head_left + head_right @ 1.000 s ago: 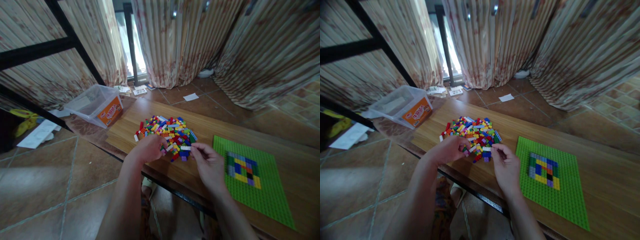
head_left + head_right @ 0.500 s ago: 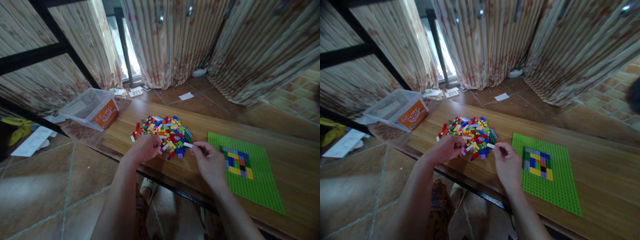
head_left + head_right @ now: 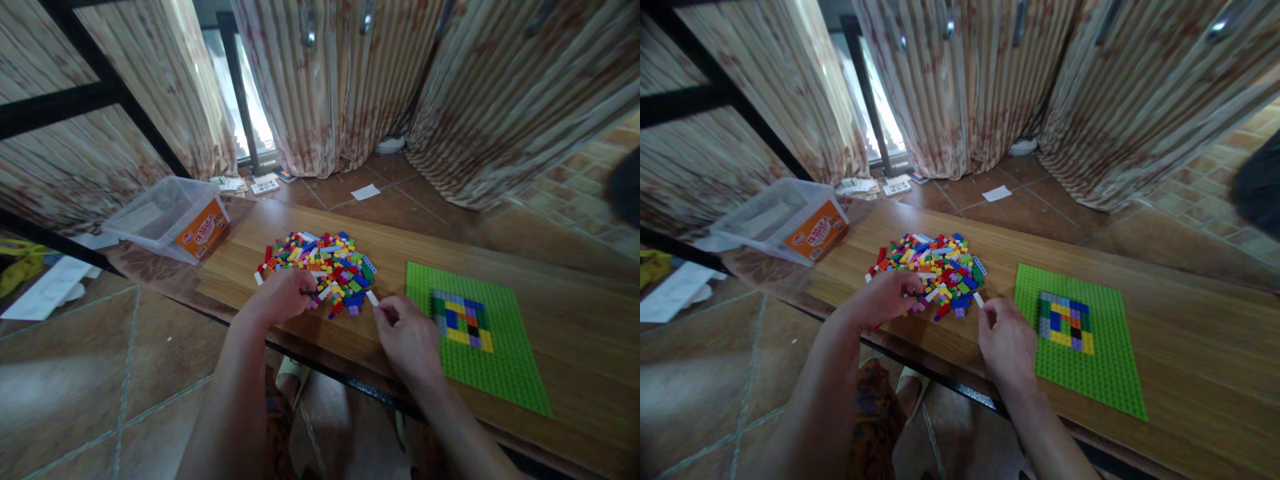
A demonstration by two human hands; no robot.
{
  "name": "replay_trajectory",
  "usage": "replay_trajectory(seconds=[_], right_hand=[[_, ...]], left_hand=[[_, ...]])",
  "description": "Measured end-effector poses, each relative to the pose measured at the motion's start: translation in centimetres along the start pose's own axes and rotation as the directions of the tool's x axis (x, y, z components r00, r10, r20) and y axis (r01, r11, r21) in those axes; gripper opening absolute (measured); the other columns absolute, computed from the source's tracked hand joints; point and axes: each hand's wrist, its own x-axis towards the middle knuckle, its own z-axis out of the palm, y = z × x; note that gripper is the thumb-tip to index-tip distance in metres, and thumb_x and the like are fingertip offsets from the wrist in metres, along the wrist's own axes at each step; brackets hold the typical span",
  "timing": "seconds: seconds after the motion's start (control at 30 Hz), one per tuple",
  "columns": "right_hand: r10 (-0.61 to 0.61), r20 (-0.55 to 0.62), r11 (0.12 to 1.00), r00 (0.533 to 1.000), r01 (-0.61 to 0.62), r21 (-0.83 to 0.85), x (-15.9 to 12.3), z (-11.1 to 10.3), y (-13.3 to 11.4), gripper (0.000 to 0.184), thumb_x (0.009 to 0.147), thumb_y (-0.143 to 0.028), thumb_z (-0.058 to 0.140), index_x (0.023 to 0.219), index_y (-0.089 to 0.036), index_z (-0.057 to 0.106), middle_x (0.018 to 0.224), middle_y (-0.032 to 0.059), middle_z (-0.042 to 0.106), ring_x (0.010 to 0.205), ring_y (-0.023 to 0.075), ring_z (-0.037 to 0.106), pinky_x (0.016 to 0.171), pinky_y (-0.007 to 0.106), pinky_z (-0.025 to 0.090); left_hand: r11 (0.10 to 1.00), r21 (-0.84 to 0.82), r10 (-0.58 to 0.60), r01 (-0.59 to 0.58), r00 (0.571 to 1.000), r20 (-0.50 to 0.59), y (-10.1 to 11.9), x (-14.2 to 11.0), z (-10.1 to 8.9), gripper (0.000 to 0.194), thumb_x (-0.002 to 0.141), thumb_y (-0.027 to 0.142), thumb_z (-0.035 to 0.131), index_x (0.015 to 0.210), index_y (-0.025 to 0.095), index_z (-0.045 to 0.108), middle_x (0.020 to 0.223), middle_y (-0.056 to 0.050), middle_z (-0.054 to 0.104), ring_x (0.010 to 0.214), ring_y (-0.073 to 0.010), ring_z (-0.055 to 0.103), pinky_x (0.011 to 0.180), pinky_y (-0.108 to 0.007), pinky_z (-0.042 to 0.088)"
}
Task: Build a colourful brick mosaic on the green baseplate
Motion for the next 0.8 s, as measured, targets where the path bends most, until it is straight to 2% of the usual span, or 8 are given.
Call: replay_trajectory(seconds=[0.13, 0.2, 0.27, 0.4, 0.47, 0.6, 0.7, 0.8], right_hand=[[0.007, 0.025, 1.0, 1.0, -0.006, -0.02, 0.1, -0.1, -0.1, 0.018, 0.086, -0.036, 0.055, 0.079, -0.022, 0.062, 0.083, 0.0027, 0.066, 0.07, 0.0183, 0.06, 0.063, 0.029, 0.039], [0.022, 0.029, 1.0, 0.999, -0.022, -0.014, 0.1, -0.3, -0.3, 0.019, 0.087, -0.038, 0.056, 0.08, -0.022, 0.063, 0.084, 0.0022, 0.066, 0.067, 0.0172, 0.059, 0.062, 0.029, 0.038], [0.037, 0.03, 0.999, 0.999, -0.037, -0.011, 0.2, -0.4, -0.3, 0.021, 0.087, -0.041, 0.056, 0.081, -0.022, 0.063, 0.084, 0.002, 0.067, 0.066, 0.017, 0.059, 0.061, 0.029, 0.038], [0.061, 0.081, 0.998, 0.995, -0.059, -0.036, 0.3, -0.3, -0.2, 0.02, 0.088, -0.041, 0.056, 0.084, -0.022, 0.062, 0.086, 0.0024, 0.068, 0.072, 0.0194, 0.062, 0.062, 0.03, 0.039], [0.066, 0.128, 0.996, 0.99, -0.059, -0.059, 0.3, -0.2, -0.1, 0.016, 0.088, -0.038, 0.055, 0.088, -0.023, 0.062, 0.088, 0.0027, 0.069, 0.074, 0.0203, 0.064, 0.062, 0.03, 0.039], [0.06, 0.152, 0.996, 0.987, -0.049, -0.08, 0.2, -0.1, 0.0, 0.016, 0.089, -0.032, 0.052, 0.099, -0.022, 0.061, 0.089, 0.0036, 0.071, 0.075, 0.0207, 0.066, 0.063, 0.03, 0.04], [0.067, 0.129, 0.996, 0.989, -0.059, -0.064, 0.2, -0.4, 0.1, 0.02, 0.089, -0.031, 0.054, 0.105, -0.022, 0.059, 0.082, 0.0021, 0.071, 0.07, 0.0199, 0.066, 0.062, 0.029, 0.04], [0.085, 0.131, 0.994, 0.988, -0.075, -0.082, 0.1, -0.7, -0.1, 0.02, 0.088, -0.031, 0.055, 0.106, -0.022, 0.058, 0.076, 0.0005, 0.07, 0.065, 0.0189, 0.065, 0.058, 0.029, 0.038]], left_hand=[[0.993, -0.101, 0.052, -0.056, 0.998, -0.045, -0.6, 0.0, -0.6, 0.011, 0.075, 0.017, 0.059, 0.079, 0.018, 0.069, 0.071, 0.0, 0.064, 0.066, -0.0143, 0.056, 0.061, -0.025, 0.038], [0.983, -0.169, 0.06, -0.071, 0.996, -0.066, -1.5, -0.6, -1.4, 0.01, 0.076, 0.021, 0.06, 0.08, 0.017, 0.068, 0.071, 0.0, 0.062, 0.066, -0.0137, 0.055, 0.061, -0.025, 0.039], [0.98, -0.196, 0.017, -0.025, 0.999, -0.042, -2.6, -1.7, -2.2, 0.014, 0.074, 0.029, 0.064, 0.08, 0.017, 0.066, 0.07, 0.001, 0.061, 0.064, -0.0134, 0.054, 0.059, -0.024, 0.038], [0.979, -0.055, -0.191, 0.196, 0.978, 0.081, -4.2, -3.7, -2.9, 0.025, 0.062, 0.035, 0.075, 0.076, 0.018, 0.063, 0.067, 0.003, 0.059, 0.061, -0.0135, 0.052, 0.052, -0.023, 0.033], [0.968, 0.032, -0.251, 0.249, 0.96, 0.122, -4.1, -4.0, -2.5, 0.027, 0.057, 0.034, 0.077, 0.074, 0.019, 0.062, 0.066, 0.004, 0.059, 0.06, -0.0134, 0.051, 0.051, -0.023, 0.03], [0.964, 0.147, -0.245, 0.221, 0.954, 0.172, -3.0, -3.4, -1.6, 0.014, 0.061, 0.023, 0.07, 0.059, 0.019, 0.057, 0.054, 0.005, 0.051, 0.052, -0.012, 0.045, 0.048, -0.025, 0.026], [0.958, 0.182, -0.254, 0.221, 0.95, 0.183, -2.6, -3.0, -1.5, 0.017, 0.065, 0.018, 0.061, 0.05, 0.019, 0.052, 0.047, 0.004, 0.048, 0.048, -0.0121, 0.044, 0.048, -0.025, 0.026], [0.943, 0.182, -0.309, 0.278, 0.935, 0.172, -2.8, -3.1, -1.9, 0.022, 0.07, 0.02, 0.057, 0.049, 0.019, 0.054, 0.048, 0.001, 0.054, 0.049, -0.0131, 0.05, 0.048, -0.024, 0.03]])
